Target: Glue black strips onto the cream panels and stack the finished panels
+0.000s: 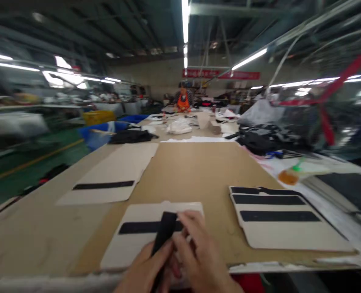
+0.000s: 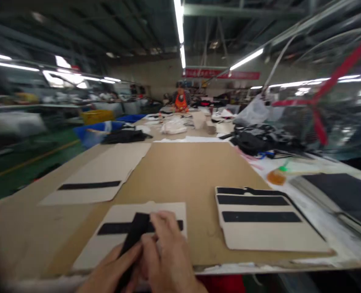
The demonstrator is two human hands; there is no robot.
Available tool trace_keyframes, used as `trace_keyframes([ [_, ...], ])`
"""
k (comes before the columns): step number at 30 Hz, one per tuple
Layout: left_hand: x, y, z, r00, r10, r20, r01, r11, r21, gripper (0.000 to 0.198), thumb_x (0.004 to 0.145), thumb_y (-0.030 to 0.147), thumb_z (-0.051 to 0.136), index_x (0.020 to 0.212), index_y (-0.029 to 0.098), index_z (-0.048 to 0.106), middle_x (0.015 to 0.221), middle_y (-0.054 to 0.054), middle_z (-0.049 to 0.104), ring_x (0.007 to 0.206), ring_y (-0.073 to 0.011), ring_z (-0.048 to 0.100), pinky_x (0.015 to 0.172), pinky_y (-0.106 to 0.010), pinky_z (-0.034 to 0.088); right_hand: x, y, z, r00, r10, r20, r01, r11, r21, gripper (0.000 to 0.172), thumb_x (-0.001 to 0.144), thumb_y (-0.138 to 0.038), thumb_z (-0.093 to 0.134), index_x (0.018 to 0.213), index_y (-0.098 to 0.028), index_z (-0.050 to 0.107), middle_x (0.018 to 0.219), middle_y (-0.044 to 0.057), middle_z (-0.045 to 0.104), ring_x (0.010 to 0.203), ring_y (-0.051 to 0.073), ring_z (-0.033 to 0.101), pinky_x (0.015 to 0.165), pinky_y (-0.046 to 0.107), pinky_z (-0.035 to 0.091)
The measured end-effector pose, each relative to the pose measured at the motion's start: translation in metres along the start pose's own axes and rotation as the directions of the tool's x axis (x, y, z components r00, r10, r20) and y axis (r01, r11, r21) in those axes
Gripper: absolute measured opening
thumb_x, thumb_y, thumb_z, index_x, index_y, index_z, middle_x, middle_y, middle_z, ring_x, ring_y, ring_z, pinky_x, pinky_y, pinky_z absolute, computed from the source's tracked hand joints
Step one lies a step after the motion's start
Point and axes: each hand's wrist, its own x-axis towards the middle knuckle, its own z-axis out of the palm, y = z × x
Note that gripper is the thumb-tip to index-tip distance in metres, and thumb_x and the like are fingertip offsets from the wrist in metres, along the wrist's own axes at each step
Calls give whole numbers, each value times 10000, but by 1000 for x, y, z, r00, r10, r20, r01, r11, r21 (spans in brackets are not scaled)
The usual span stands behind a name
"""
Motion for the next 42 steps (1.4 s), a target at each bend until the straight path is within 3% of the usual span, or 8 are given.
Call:
trace_keyframes([
  [4,-7,-2,0,993,-23,115,67,916,-395,669,841,764,419,829,134,643,696,-60,671,399,-75,495,377,-185,314,5,8,-8,996,61,61,-65,995,72,385,951,-366,484,1287,-224,607,1266,91,607,1000,175,640,890,272,516],
  [8,0,2,4,994,11,110,48,853,-520,619,860,700,479,991,114,631,662,-40,652,391,-81,499,364,-170,292,2,11,-7,991,120,58,-126,983,133,399,919,-426,543,1256,-235,642,1238,89,649,1094,220,625,893,298,525],
  [15,0,4,2,989,6,150,83,811,-579,575,826,683,546,814,114,627,611,-34,622,372,-63,467,358,-159,300,7,10,3,910,344,231,-414,755,509,524,832,-509,648,1259,-210,597,1024,78,700,574,133,596,503,265,516],
  [26,6,6,8,993,-39,115,103,778,-619,582,764,695,618,748,113,608,566,-17,580,365,-58,456,344,-153,288,9,17,-1,985,168,-49,-139,922,362,169,788,-389,716,760,-228,673,821,18,622,756,160,601,624,227,501],
  [30,2,2,3,991,23,133,76,720,-690,556,751,624,685,995,133,595,743,-56,678,418,-85,541,368,-160,342,13,24,-8,939,339,-65,-262,822,505,200,773,-412,741,825,-233,670,772,-1,621,711,139,581,615,211,490],
  [33,0,2,2,993,53,107,32,745,-667,547,816,605,622,1079,126,599,885,-103,699,518,-128,634,399,-171,399,10,21,-2,901,432,-23,-313,688,654,251,766,-433,747,895,-239,655,668,-35,568,584,112,520,547,206,468],
  [38,-8,4,2,995,59,77,-2,807,-590,491,870,572,548,1081,133,608,821,-67,674,591,-165,659,460,-216,476,-4,11,10,833,395,387,-546,474,691,282,799,-494,700,856,-221,657,561,-48,508,422,114,471,429,253,437],
  [42,-36,6,-24,981,-13,191,58,971,-232,300,895,456,528,950,182,635,787,-39,683,665,-181,665,527,-226,462,19,15,-32,851,500,160,-436,504,746,248,737,-405,779,893,-235,687,772,15,664,664,165,635,567,263,542],
])
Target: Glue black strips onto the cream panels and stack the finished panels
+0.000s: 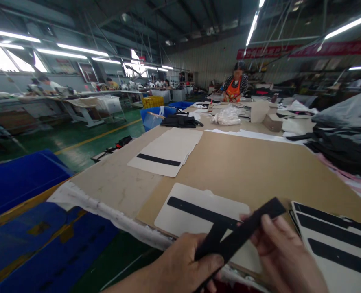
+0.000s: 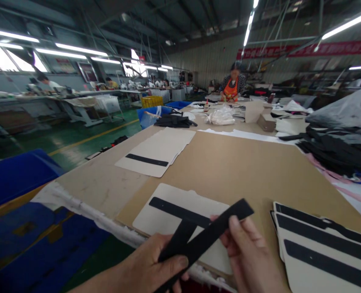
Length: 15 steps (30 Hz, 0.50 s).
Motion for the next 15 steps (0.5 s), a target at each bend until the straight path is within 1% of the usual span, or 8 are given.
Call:
trace_keyframes([
  [1,-10,2,-8,1000,-25,15,23,992,123,250,895,420,532,888,194,638,772,-28,681,683,-180,660,547,-228,452,8,-16,-8,996,-50,-80,51,999,11,262,707,-369,808,903,-244,687,822,12,672,704,154,642,591,239,549],
  [3,-27,5,-27,1000,-23,-19,28,941,337,208,896,383,537,815,216,631,751,-7,668,687,-169,632,579,-233,432,23,-47,-21,978,-123,-169,129,991,25,301,651,-346,844,880,-237,681,785,-13,630,628,104,590,529,179,515],
  [5,-34,4,-48,992,44,-118,25,850,526,201,896,374,544,779,226,615,742,4,645,673,-162,595,592,-246,416,38,-67,-25,978,-149,-148,145,989,-39,340,610,-357,864,852,-218,669,706,-31,572,521,69,494,415,145,423],
  [7,-28,-1,-67,966,167,-197,22,710,704,148,875,319,572,768,221,600,790,-8,635,744,-180,584,653,-270,432,52,-73,-17,992,-115,-48,103,974,-201,362,604,-400,863,835,-205,662,619,-43,528,455,58,418,352,143,327],
  [9,-14,-10,-83,931,300,-205,9,545,839,40,841,204,576,827,211,613,939,-36,638,917,-217,573,787,-313,459,65,-64,0,997,-6,75,36,915,-402,370,648,-456,830,867,-206,667,566,-51,518,427,58,396,356,152,305],
  [11,3,-21,-93,902,391,-182,7,409,913,214,788,99,567,960,206,637,1135,-61,607,1084,-250,514,926,-371,451,79,-47,23,973,151,176,-25,823,-568,353,724,-476,767,944,-215,674,612,-35,594,455,74,460,407,173,361],
  [13,17,-31,-100,884,432,-182,30,335,942,377,757,52,553,1094,199,633,1266,-74,557,1163,-265,464,999,-405,437,93,-27,45,929,267,258,-17,725,-689,306,786,-449,697,987,-218,676,732,-2,679,536,105,550,484,211,426],
  [15,27,-41,-102,868,455,-200,56,309,949,463,752,52,552,1196,178,603,1329,-88,525,1189,-273,442,1042,-420,424,107,-8,66,888,304,345,74,646,-760,237,813,-389,645,960,-208,682,795,13,706,603,126,589,542,237,446],
])
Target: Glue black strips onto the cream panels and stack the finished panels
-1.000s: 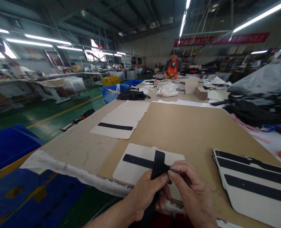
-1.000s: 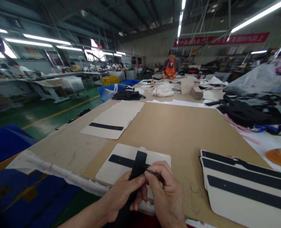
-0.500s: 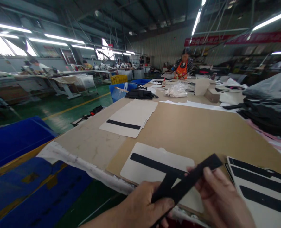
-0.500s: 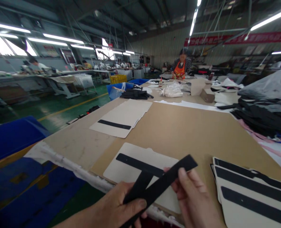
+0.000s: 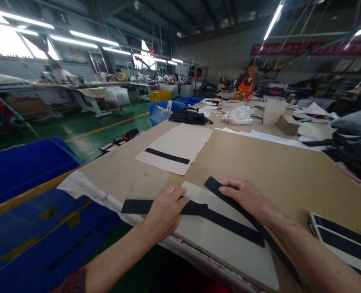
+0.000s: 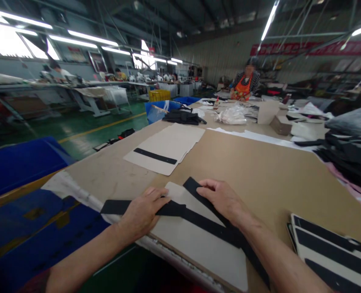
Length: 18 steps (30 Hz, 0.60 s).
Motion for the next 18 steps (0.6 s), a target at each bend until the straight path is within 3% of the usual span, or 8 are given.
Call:
trace_keyframes([
  [3,0,-3,11,999,-38,-32,38,999,-5,499,767,71,548,1259,151,565,1338,-93,530,1190,-268,444,1067,-416,418,32,-1,22,993,-112,45,118,981,-153,171,798,-299,622,924,-193,668,744,-6,679,608,119,561,559,238,418],
  [8,-2,-4,17,998,-46,-30,44,997,-60,442,762,115,578,1202,159,588,1250,-72,581,1140,-253,471,1040,-381,439,67,4,47,973,-216,79,230,921,-313,168,768,-253,634,919,-185,665,642,-39,610,582,114,515,548,239,366],
  [18,-3,-6,21,997,-66,-41,62,994,-92,385,779,144,575,1160,188,600,1183,-67,582,1120,-254,476,1016,-387,448,83,7,61,979,-175,102,202,820,-535,157,786,-217,634,909,-188,727,743,7,711,666,144,598,625,256,405],
])
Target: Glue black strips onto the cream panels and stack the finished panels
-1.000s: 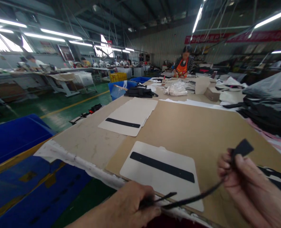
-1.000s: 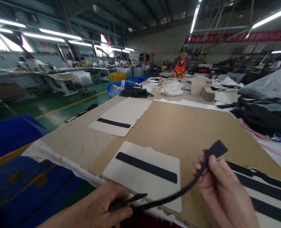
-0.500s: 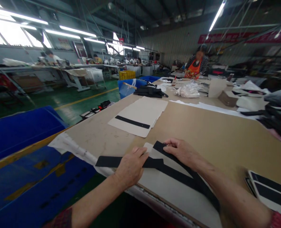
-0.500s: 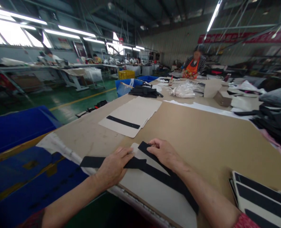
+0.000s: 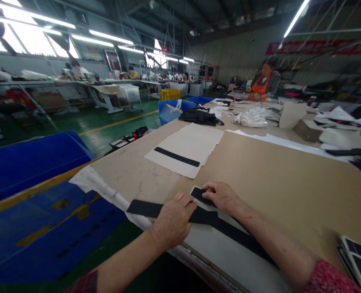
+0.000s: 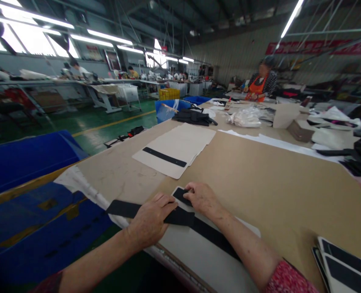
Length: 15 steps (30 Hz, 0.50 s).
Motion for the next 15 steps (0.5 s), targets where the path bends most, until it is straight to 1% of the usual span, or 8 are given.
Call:
trace_keyframes([
  [3,1,1,0,1000,-16,6,16,1000,23,368,800,167,572,1166,196,594,1204,-73,571,1129,-261,479,1002,-402,459,2,0,2,1000,-6,0,6,999,-38,152,792,-216,630,895,-196,740,749,10,717,681,148,606,628,256,403],
  [5,1,1,0,1000,-25,8,25,999,48,383,788,157,575,1168,196,589,1290,-85,535,1171,-269,467,1014,-412,454,3,0,3,1000,-11,-1,11,998,-62,154,795,-218,629,894,-197,746,736,11,714,679,150,606,626,256,400],
  [9,3,2,0,999,-36,26,33,995,96,380,765,123,557,1139,188,586,1470,-93,414,1253,-284,428,1043,-421,434,4,-1,3,1000,-4,4,4,995,-97,162,795,-213,632,902,-198,752,714,11,709,666,151,605,624,255,401],
  [11,3,2,-1,998,-31,55,25,994,108,378,761,123,552,1132,188,581,1492,-86,406,1254,-285,427,1032,-418,443,5,-3,2,1000,0,11,1,994,-108,165,796,-208,626,899,-201,755,730,13,715,679,153,612,632,255,406],
  [15,6,2,-5,995,-6,99,-6,993,119,356,764,134,551,1114,190,580,1474,-79,448,1243,-277,430,1022,-412,447,7,-7,0,1000,-5,28,8,991,-130,190,798,-207,616,927,-186,754,764,32,718,712,165,619,658,269,412],
])
